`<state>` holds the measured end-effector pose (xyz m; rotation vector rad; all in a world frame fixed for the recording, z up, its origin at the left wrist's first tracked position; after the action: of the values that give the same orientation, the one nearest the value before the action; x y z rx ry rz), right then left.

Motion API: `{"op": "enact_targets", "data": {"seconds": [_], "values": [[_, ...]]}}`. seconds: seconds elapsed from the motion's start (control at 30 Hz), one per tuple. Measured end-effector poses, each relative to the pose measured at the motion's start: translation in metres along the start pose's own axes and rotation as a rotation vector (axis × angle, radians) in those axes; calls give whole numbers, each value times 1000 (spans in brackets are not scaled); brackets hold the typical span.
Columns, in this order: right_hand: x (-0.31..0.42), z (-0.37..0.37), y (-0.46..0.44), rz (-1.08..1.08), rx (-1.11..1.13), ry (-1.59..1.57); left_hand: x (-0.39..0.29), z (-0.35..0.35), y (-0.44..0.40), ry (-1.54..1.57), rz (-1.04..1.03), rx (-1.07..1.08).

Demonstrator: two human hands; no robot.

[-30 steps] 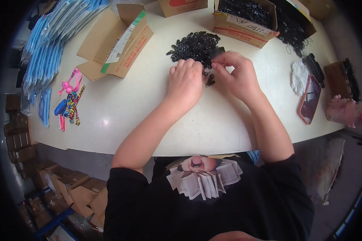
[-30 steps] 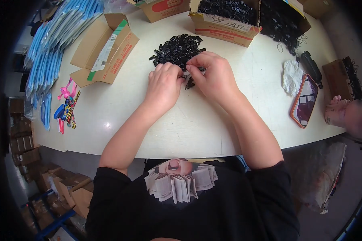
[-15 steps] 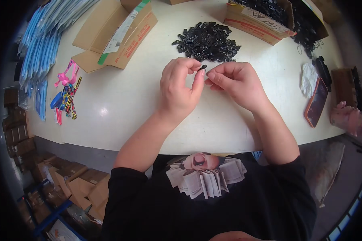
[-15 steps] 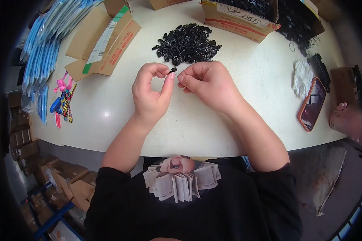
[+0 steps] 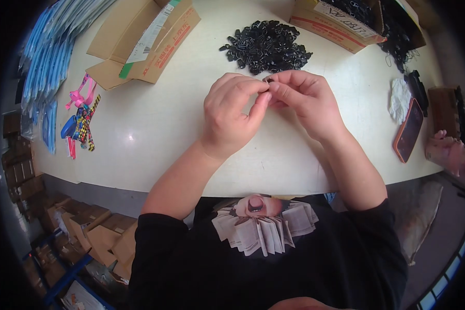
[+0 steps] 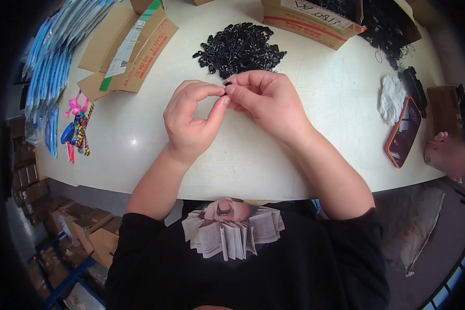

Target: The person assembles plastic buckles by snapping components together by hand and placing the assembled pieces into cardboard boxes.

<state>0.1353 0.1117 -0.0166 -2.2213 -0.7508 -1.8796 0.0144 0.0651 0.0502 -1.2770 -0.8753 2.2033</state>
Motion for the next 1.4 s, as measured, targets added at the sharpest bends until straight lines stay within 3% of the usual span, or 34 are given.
{"op": "enact_targets", "data": {"seconds": [0.1,0.4,1.2,1.4], "values": [[7,-2,2,7,4,18,11,2,5,95,86,-16],[8,-5,3,56,64,202,17,1,3,0,136,66],[13,2,5,135,9,461,12,0,1,-27,73,99],[4,3,6,-137,30,136,13,0,1,63,111,67]]}}
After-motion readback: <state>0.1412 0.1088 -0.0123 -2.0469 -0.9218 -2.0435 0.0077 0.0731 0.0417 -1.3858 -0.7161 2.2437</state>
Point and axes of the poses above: each hand's wrist, its own y-axis away from the middle knuckle, its own z-axis out of the back of the hand, x = y × z, the point moved 8 cm from there along -y, towards the middle knuckle, and after that the axes turned 6 degrees about y, right-handed, at the moved point
